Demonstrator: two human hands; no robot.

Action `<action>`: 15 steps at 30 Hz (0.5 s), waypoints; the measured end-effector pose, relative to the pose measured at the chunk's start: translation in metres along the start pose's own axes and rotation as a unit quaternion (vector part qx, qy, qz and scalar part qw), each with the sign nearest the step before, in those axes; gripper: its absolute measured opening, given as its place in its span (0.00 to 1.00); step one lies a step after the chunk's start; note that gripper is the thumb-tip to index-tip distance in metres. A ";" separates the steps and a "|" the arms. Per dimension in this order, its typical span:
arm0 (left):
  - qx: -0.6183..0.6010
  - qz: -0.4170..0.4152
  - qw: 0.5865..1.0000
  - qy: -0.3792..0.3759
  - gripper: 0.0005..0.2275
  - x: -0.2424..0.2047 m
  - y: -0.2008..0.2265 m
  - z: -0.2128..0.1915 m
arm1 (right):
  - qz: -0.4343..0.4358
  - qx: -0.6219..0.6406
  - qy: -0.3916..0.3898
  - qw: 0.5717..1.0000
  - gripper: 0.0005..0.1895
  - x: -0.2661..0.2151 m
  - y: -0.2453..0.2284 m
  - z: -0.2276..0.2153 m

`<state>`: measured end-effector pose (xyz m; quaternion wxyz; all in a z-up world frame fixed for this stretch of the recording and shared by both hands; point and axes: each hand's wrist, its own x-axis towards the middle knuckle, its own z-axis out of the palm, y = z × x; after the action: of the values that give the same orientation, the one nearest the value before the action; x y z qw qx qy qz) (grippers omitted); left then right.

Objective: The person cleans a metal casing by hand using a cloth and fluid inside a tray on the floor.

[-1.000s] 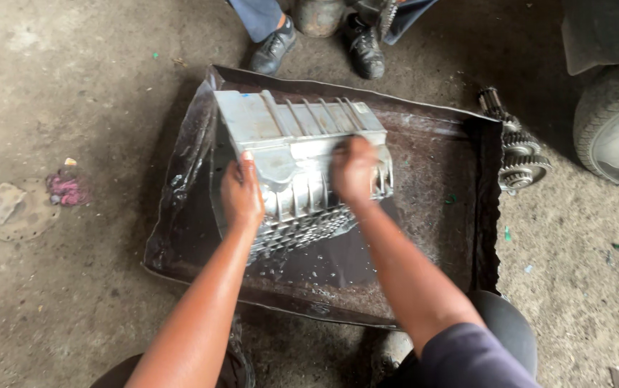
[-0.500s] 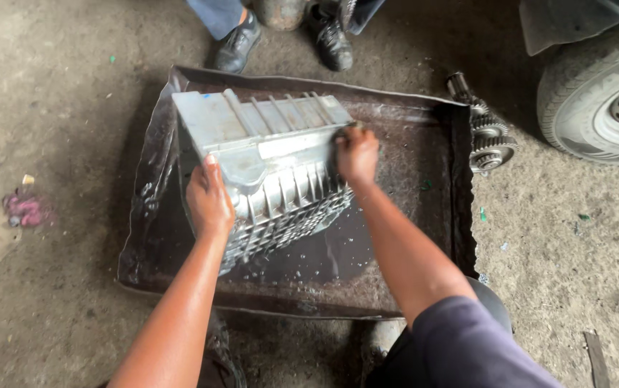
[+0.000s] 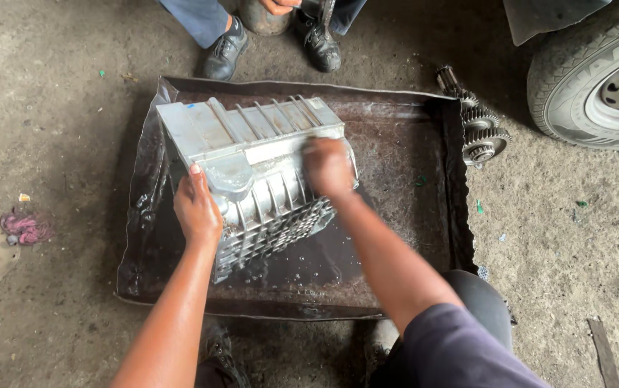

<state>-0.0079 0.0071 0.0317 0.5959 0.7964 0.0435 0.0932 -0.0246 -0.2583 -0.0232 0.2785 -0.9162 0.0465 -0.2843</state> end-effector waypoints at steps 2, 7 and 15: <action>0.019 0.001 1.000 0.002 0.26 -0.003 0.003 0.002 | 0.048 -0.020 0.050 0.997 0.06 0.005 0.025 -0.003; 0.013 0.010 1.000 0.010 0.25 -0.005 0.008 0.000 | -0.036 0.096 0.005 0.995 0.05 0.002 -0.023 0.022; 0.010 0.018 1.000 -0.005 0.27 0.001 0.002 -0.004 | -0.144 0.137 0.055 0.979 0.03 -0.009 -0.049 0.012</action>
<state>-0.0079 0.0101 0.0347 0.5865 0.8034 0.0276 0.0994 -0.0286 -0.2087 -0.0095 0.3546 -0.8495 -0.1103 -0.3747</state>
